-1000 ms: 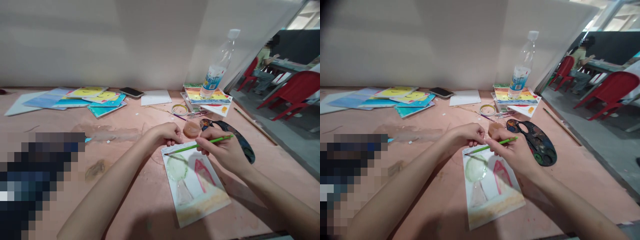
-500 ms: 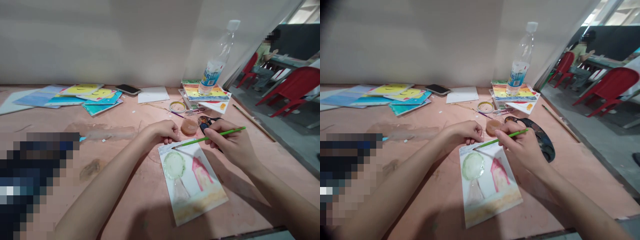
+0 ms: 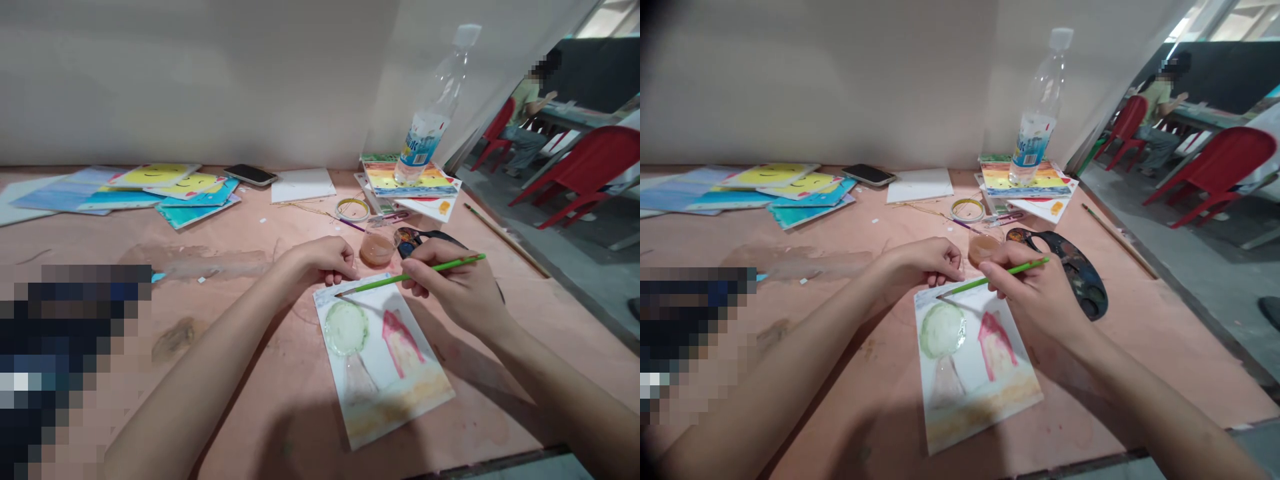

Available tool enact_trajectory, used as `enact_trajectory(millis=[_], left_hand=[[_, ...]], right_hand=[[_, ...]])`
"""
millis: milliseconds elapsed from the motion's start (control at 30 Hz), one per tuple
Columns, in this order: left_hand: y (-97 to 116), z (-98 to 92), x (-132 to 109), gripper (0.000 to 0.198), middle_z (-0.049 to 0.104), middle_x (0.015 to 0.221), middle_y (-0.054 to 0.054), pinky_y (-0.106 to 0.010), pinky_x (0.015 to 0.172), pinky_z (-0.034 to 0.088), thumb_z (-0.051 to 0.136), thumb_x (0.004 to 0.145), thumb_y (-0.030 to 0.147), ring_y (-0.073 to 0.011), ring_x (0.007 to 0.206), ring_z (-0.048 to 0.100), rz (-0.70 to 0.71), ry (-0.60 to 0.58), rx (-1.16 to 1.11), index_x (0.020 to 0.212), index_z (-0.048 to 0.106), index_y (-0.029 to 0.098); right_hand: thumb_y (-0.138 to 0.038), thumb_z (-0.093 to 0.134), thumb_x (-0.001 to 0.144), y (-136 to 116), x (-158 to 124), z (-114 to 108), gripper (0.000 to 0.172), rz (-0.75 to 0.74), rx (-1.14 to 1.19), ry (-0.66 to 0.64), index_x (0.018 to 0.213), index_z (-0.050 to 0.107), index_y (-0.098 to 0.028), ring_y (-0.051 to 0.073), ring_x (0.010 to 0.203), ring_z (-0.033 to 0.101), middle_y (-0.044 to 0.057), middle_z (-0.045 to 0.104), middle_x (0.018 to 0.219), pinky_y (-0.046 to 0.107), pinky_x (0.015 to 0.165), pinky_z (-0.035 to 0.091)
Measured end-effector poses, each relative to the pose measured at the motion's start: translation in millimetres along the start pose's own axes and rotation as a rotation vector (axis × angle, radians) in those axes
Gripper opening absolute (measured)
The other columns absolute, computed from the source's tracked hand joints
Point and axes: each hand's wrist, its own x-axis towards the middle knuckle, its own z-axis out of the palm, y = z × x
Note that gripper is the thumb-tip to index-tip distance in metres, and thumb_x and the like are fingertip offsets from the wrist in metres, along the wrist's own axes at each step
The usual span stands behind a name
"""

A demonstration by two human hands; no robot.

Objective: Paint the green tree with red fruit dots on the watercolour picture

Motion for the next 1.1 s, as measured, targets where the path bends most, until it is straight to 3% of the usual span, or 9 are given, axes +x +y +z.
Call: enact_trajectory(millis=[400,633,833,1100], left_hand=[[7,4.7,-7,0.026,0.055,0.048,0.002,-0.019,0.040,0.036,0.081,0.067,0.027,-0.0081,0.043,0.049,0.006,0.027,-0.010,0.062,0.058,0.016],[12,6.1,-11,0.022,0.056,0.048,0.001,-0.020,0.041,0.036,0.078,0.069,0.025,-0.0086,0.044,0.050,0.029,0.033,0.043,0.061,0.060,0.015],[11,5.7,-9,0.024,0.056,0.047,0.001,-0.020,0.041,0.036,0.079,0.068,0.027,-0.0088,0.043,0.050,0.032,0.044,0.085,0.061,0.059,0.015],[10,5.8,-10,0.024,0.057,0.048,0.001,-0.018,0.041,0.038,0.078,0.069,0.028,-0.0081,0.042,0.051,0.036,0.051,0.104,0.062,0.059,0.015]], right_hand=[[-0.020,0.064,0.089,-2,-1,-1,0.024,0.000,-0.040,-0.018,0.066,0.062,-0.021,0.012,0.056,0.053,-0.001,0.061,0.062,0.026,0.053,0.041],[-0.020,0.065,0.089,-9,-2,4,0.028,0.026,-0.017,0.041,0.061,0.059,-0.021,0.013,0.055,0.051,-0.001,0.058,0.061,0.026,0.050,0.039],[-0.026,0.065,0.091,-6,3,-12,0.027,-0.102,-0.076,0.078,0.064,0.060,-0.025,0.013,0.048,0.049,-0.001,0.059,0.057,0.028,0.046,0.036],[-0.034,0.062,0.096,8,2,-20,0.030,-0.120,-0.178,0.018,0.068,0.058,-0.023,0.012,0.050,0.049,-0.002,0.055,0.059,0.029,0.048,0.035]])
